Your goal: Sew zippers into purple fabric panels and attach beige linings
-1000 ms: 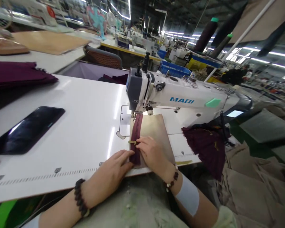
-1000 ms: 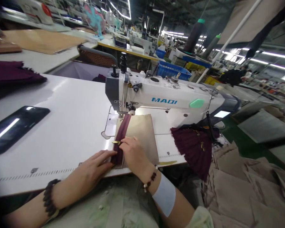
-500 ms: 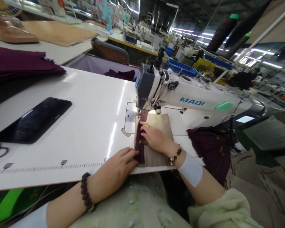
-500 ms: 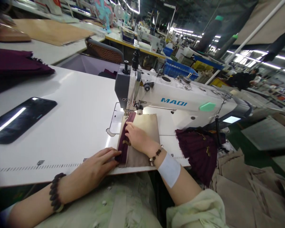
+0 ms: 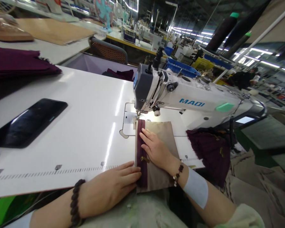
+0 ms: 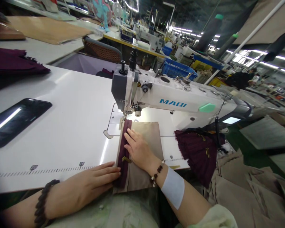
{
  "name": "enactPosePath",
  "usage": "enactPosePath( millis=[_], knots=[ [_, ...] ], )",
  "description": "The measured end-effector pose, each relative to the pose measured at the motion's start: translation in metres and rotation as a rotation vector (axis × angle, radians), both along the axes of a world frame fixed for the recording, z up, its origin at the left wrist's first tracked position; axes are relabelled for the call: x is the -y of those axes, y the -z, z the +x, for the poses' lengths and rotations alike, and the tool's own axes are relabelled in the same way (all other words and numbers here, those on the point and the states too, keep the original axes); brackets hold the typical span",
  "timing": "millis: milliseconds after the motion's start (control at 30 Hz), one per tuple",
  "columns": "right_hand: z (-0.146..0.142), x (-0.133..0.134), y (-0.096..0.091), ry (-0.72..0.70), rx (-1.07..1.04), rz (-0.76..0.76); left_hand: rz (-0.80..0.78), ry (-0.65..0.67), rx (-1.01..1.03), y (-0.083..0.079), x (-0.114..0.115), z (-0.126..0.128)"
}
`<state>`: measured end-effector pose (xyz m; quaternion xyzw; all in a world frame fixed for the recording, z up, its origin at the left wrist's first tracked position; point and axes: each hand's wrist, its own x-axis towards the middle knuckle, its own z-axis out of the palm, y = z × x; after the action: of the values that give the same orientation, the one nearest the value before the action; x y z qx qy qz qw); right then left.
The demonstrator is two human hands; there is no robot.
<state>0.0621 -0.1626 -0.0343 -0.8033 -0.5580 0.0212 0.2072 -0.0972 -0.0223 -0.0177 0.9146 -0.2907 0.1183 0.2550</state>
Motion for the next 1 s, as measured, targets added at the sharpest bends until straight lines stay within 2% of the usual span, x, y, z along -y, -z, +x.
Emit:
enactPosePath(
  millis=[200,367,567,700,800,867,933,1000],
  knots=[
    [0.0,-0.004,-0.007,0.012,0.051,-0.043,0.018,0.059,0.025,0.002,0.0,-0.002],
    [0.002,-0.004,-0.002,0.025,0.055,-0.038,0.009,0.077,0.005,0.0,0.001,-0.002],
    [0.001,-0.002,-0.001,-0.012,0.006,-0.114,-0.026,0.123,-0.024,-0.001,0.003,0.0],
    [0.001,-0.002,-0.002,-0.002,0.013,-0.111,-0.062,0.161,-0.065,-0.01,0.001,0.002],
    [0.001,-0.003,-0.001,0.004,0.019,-0.118,-0.051,0.092,-0.095,-0.021,-0.009,0.009],
    [0.001,-0.003,-0.001,0.004,0.021,-0.129,0.025,-0.026,-0.065,-0.023,-0.02,0.022],
    [0.0,-0.003,-0.001,0.001,0.024,-0.139,0.144,-0.16,0.006,-0.019,-0.032,0.041],
    [0.0,-0.003,-0.001,-0.003,0.032,-0.146,0.254,-0.24,0.074,-0.01,-0.044,0.062]
  ],
)
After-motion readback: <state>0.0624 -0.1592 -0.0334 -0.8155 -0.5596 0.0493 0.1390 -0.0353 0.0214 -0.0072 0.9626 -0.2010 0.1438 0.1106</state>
